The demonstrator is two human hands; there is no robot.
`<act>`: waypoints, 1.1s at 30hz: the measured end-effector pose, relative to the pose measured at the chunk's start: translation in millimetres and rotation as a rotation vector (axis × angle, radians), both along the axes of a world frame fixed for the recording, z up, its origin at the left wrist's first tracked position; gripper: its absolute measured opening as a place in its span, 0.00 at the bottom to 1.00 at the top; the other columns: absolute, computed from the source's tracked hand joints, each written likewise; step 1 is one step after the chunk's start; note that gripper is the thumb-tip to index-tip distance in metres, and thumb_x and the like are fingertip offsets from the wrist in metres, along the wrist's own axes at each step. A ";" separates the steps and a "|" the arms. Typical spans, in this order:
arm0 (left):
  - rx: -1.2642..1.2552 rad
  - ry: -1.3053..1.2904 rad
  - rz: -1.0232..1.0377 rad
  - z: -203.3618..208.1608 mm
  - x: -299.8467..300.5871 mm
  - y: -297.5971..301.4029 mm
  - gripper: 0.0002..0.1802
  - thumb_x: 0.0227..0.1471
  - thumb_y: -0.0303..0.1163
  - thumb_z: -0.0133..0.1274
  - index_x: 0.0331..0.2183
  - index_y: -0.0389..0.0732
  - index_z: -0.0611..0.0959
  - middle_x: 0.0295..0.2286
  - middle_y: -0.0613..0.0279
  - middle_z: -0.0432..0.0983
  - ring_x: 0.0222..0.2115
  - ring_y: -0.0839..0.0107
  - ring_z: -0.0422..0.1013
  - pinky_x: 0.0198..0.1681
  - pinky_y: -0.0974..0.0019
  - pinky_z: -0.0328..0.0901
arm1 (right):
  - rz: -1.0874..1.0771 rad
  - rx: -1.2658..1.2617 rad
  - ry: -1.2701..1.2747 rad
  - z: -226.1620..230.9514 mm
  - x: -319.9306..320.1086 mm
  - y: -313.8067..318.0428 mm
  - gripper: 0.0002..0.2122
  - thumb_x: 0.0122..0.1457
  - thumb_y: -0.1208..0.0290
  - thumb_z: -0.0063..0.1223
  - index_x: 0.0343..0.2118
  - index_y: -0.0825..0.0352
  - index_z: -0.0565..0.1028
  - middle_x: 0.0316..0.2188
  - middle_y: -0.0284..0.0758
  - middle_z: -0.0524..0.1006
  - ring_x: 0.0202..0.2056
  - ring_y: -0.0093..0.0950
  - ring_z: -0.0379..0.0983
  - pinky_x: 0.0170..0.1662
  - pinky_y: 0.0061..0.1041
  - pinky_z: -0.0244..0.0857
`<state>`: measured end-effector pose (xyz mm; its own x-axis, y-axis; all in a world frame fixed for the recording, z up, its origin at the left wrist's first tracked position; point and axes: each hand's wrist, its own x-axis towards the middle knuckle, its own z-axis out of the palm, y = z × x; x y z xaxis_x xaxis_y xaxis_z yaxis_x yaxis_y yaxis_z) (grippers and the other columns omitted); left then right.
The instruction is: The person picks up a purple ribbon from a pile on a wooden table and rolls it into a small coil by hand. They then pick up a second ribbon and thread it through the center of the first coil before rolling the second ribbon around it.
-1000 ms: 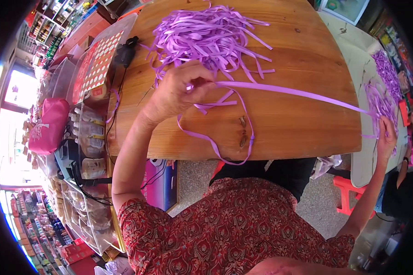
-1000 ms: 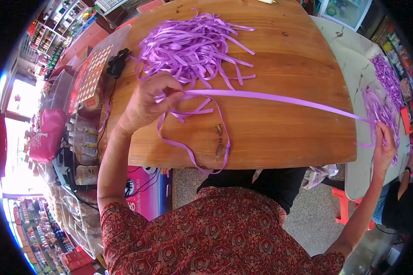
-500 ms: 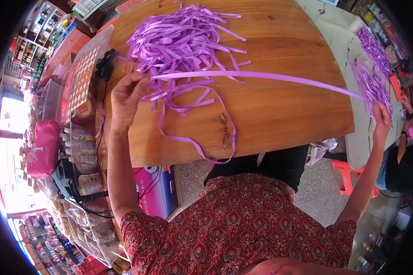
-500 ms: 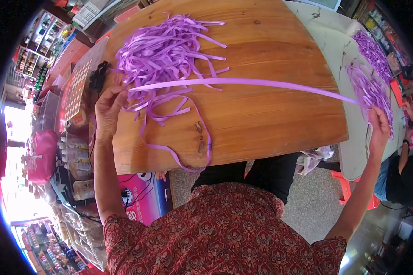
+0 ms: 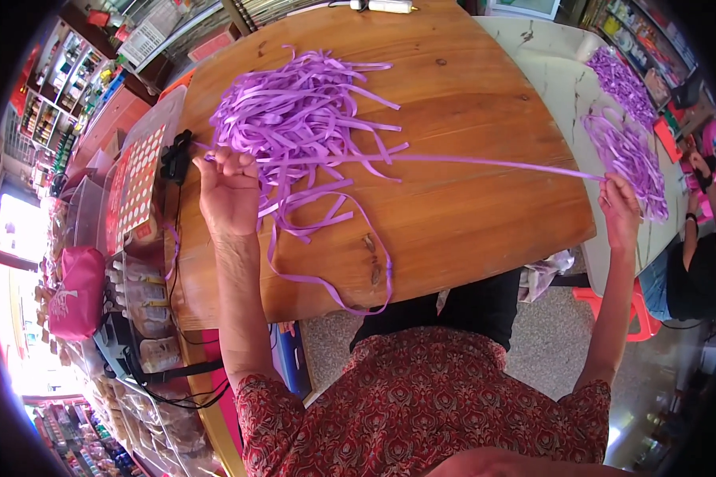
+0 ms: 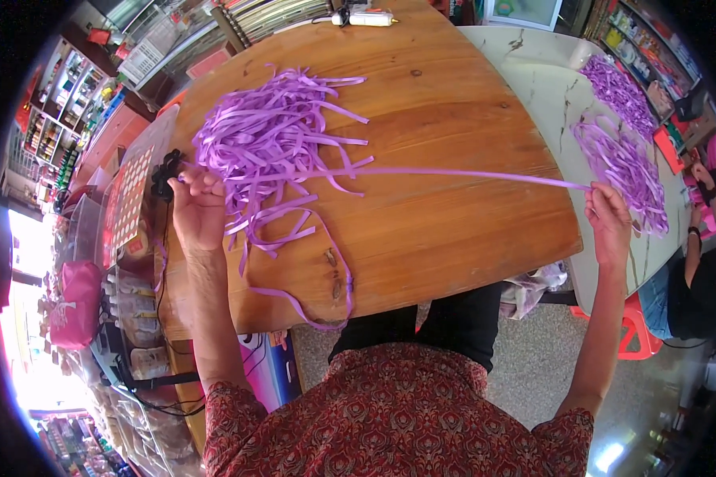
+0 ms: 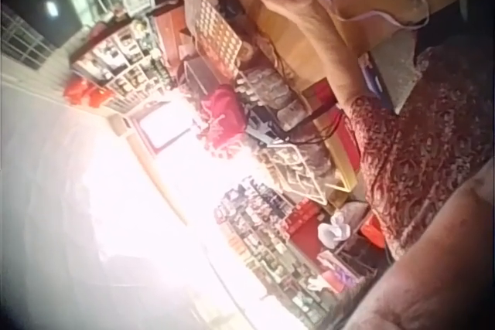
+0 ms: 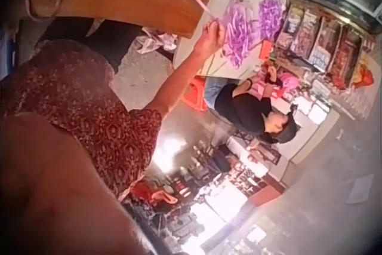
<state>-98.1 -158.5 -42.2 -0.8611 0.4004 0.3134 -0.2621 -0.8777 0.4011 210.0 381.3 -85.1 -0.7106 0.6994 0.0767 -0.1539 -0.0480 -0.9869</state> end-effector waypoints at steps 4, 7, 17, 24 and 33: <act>-0.203 0.002 0.074 15.3 9.9 16.9 0.18 0.57 0.46 0.44 0.26 0.41 0.72 0.18 0.71 0.58 0.18 0.78 0.52 0.25 0.72 0.53 | 0.015 0.014 0.043 -4.2 -1.8 9.3 0.12 0.58 0.76 0.50 0.45 0.65 0.73 0.35 0.27 0.75 0.36 0.15 0.70 0.40 0.16 0.62; -0.418 0.000 0.146 14.1 26.5 38.2 0.16 0.58 0.44 0.45 0.29 0.41 0.74 0.18 0.72 0.59 0.18 0.80 0.52 0.22 0.74 0.51 | -0.001 0.070 0.075 -0.2 -10.4 4.9 0.12 0.57 0.76 0.50 0.45 0.65 0.73 0.36 0.26 0.75 0.37 0.16 0.70 0.40 0.16 0.62; -0.605 0.053 0.033 35.9 75.6 91.7 0.12 0.57 0.33 0.47 0.39 0.34 0.76 0.26 0.67 0.69 0.26 0.77 0.63 0.31 0.70 0.63 | -0.050 0.586 -0.063 19.1 -29.2 -29.5 0.10 0.57 0.78 0.50 0.42 0.67 0.75 0.37 0.28 0.75 0.40 0.18 0.69 0.46 0.17 0.59; -0.475 -0.057 -0.115 25.6 83.5 104.7 0.10 0.55 0.31 0.50 0.39 0.38 0.77 0.23 0.69 0.69 0.22 0.79 0.59 0.28 0.70 0.60 | 0.114 1.063 0.050 66.6 -66.4 -128.1 0.09 0.55 0.84 0.48 0.39 0.72 0.75 0.38 0.34 0.76 0.42 0.23 0.71 0.46 0.20 0.63; -0.437 0.041 -0.208 35.3 110.9 133.0 0.12 0.52 0.25 0.51 0.41 0.37 0.75 0.24 0.68 0.71 0.22 0.80 0.61 0.27 0.75 0.57 | 0.516 0.501 0.225 73.1 -107.3 -215.9 0.12 0.56 0.86 0.43 0.43 0.74 0.71 0.37 0.38 0.73 0.42 0.29 0.72 0.45 0.23 0.66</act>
<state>12.8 -25.6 -6.9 -0.7394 0.6643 0.1092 -0.3904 -0.5553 0.7343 102.7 165.4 -11.9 -0.8684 0.1255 0.4798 -0.4336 0.2775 -0.8573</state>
